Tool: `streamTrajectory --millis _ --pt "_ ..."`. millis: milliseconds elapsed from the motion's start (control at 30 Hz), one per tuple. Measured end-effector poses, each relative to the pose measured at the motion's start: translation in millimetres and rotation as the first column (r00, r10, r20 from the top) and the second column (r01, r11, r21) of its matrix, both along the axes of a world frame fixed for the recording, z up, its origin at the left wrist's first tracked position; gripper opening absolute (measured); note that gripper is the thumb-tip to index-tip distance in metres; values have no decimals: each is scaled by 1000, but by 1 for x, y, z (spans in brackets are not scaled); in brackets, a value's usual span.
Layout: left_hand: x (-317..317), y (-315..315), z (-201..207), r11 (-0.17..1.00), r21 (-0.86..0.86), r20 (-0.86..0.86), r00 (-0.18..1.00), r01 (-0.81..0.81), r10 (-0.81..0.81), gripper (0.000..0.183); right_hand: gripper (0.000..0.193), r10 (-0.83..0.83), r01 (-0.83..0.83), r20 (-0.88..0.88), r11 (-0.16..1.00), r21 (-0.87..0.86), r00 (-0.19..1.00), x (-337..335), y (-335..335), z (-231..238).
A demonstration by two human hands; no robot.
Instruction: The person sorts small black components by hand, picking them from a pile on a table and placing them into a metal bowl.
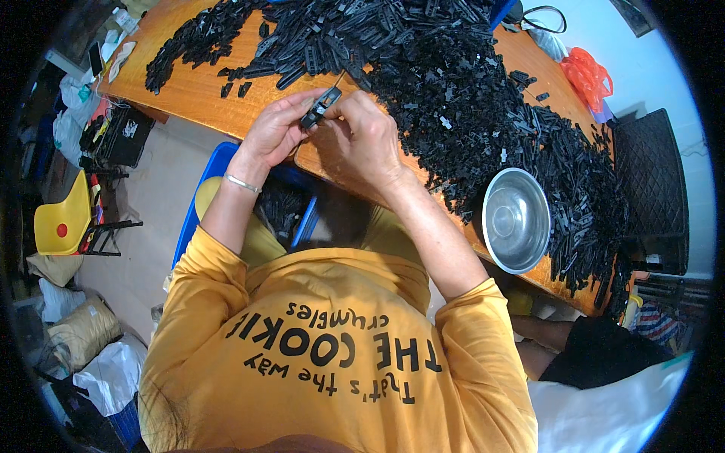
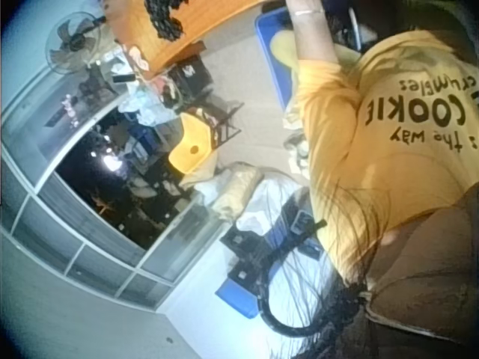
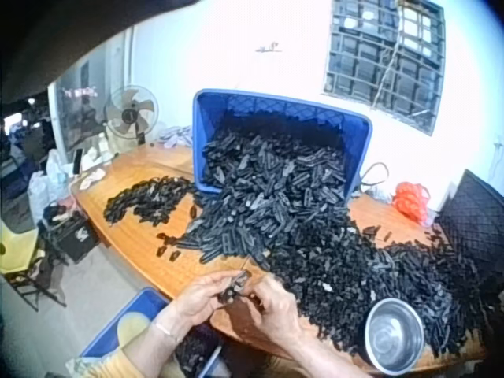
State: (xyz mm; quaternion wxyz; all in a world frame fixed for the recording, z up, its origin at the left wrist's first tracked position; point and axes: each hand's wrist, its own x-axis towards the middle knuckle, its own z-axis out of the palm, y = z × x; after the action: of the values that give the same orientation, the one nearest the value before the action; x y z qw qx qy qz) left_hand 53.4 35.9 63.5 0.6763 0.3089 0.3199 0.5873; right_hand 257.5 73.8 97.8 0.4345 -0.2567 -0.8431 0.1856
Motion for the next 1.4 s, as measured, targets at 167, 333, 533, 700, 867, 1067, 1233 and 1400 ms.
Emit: streamTrajectory --millis 167,333,533,700,867,1067,1233,1400 --pt "-3 2 -5 1000 -6 -43 999 0 0 30 18 31 -31 3 999 -19 1000 2 2 4" --pt "4 1 1 995 -73 -151 987 -72 61 26 17 105 -106 54 994 25 993 4 4 8" --pt "7 -2 1 999 -34 -231 973 -21 13 24 17 105 -128 159 982 140 982 9 6 11" --pt "1 -12 -4 1000 -8 -443 897 15 -17 26 19 97 -130 272 986 104 957 15 8 -4" --pt "10 -30 -11 999 20 -419 907 -45 49 23 20 149 -158 203 987 29 968 13 9 -22" --pt "23 -47 -20 972 218 -538 820 -91 197 32 28 76 129 259 715 -687 963 4 1 -36" --pt "7 -67 -27 969 224 -589 778 -103 219 36 25 72 79 229 805 -588 971 -18 -16 -60" --pt "-48 -89 -23 985 151 -889 426 -79 170 30 26 203 -50 215 828 -559 955 -17 -19 -50"
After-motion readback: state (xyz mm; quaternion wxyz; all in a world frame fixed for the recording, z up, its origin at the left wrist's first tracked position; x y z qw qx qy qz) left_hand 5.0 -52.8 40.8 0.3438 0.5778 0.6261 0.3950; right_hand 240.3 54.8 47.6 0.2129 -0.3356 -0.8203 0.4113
